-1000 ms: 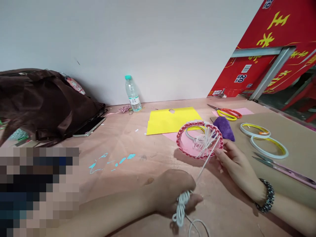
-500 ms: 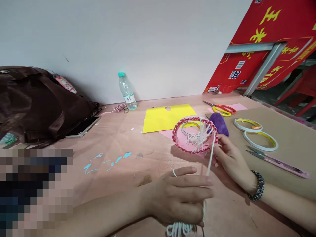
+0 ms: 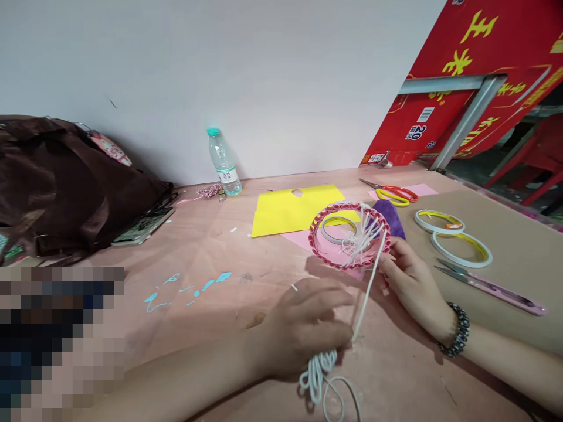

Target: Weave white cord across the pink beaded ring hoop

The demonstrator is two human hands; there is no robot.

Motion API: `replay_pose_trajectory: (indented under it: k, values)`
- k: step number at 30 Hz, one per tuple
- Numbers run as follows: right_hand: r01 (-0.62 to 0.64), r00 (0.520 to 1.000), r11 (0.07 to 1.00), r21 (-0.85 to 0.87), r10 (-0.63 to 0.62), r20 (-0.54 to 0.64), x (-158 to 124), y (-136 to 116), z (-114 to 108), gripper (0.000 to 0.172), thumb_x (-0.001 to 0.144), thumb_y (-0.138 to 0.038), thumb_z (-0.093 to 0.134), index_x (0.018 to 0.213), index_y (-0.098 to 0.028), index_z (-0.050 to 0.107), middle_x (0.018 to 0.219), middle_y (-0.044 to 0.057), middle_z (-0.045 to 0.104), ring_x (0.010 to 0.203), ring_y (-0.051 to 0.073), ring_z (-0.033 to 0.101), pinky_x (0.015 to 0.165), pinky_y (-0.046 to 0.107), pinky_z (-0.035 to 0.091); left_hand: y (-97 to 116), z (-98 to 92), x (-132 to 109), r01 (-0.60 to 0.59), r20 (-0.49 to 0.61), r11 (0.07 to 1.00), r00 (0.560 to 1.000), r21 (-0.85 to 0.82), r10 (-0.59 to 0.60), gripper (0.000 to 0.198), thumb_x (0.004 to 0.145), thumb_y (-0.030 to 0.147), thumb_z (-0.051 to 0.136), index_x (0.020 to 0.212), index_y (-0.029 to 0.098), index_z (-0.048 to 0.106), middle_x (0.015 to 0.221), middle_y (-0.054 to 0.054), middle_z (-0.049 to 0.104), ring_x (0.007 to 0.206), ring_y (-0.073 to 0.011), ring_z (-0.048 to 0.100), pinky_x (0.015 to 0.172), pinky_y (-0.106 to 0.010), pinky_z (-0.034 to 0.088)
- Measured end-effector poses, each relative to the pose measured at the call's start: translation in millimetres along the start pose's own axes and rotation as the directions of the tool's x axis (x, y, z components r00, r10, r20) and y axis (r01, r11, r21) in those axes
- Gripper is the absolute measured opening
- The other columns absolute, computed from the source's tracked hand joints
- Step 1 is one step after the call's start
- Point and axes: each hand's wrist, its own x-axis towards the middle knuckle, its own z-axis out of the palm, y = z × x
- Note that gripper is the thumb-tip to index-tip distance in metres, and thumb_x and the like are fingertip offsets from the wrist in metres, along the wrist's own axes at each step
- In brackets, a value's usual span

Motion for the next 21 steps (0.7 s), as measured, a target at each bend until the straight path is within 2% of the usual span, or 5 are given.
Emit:
replay_pose_trajectory:
  k: [3,6,10,15,21]
  values:
    - [-0.020,1.000,1.000,0.005,0.020,-0.011,0,2,0,0.022,0.088,-0.044,0.054,0.099,-0.025,0.051,0.071,-0.005,0.051,0.050,0.007,0.042,0.039,0.016,0.037,2,2.9,-3,-0.265,0.018,0.964,0.964,-0.014,0.265,0.023,0.089,0.033,0.050,0.073,0.020,0.059,0.104,-0.003,0.067,0.108,-0.0179,0.055,0.109,-0.039,0.030]
    - [-0.007,1.000,1.000,-0.012,0.007,-0.008,1,1,-1,0.022,0.087,-0.044,0.054,0.097,-0.025,0.051,0.068,-0.006,0.048,0.048,0.007,0.040,0.038,0.017,0.037,2,7.4,-8,-0.270,0.129,0.954,0.950,-0.129,0.286,0.032,0.087,0.035,0.048,0.059,0.020,0.050,0.060,0.000,0.058,0.069,-0.0124,0.058,0.096,-0.029,0.043]
    - [0.005,1.000,1.000,-0.009,-0.005,0.003,1,-2,-1,0.022,0.087,-0.045,0.055,0.095,-0.025,0.050,0.063,-0.007,0.045,0.047,0.007,0.041,0.039,0.017,0.037,2,9.8,-11,0.096,0.129,0.988,0.988,-0.122,-0.080,0.015,0.081,0.028,0.052,0.068,0.020,0.050,0.050,0.003,0.048,0.046,-0.0107,0.044,0.050,-0.021,0.043]
    - [0.005,1.000,0.999,-0.040,-0.005,0.005,0,-4,-1,0.022,0.088,-0.045,0.053,0.095,-0.025,0.050,0.062,-0.007,0.047,0.047,0.007,0.042,0.041,0.017,0.038,-2,5.4,-1,0.615,0.313,0.769,0.776,-0.178,-0.548,0.017,0.081,0.025,0.055,0.098,0.018,0.056,0.066,0.003,0.059,0.053,-0.0092,0.050,0.048,-0.018,0.037]
    - [-0.007,1.000,1.000,-0.022,0.007,0.010,-1,0,-2,0.022,0.087,-0.044,0.054,0.098,-0.026,0.051,0.070,-0.006,0.046,0.050,0.007,0.041,0.039,0.017,0.037,-1,0.0,1,0.254,0.075,0.960,0.966,-0.120,-0.246,0.024,0.087,0.032,0.053,0.073,0.017,0.065,0.085,-0.007,0.061,0.078,-0.0143,0.056,0.067,-0.023,0.046]
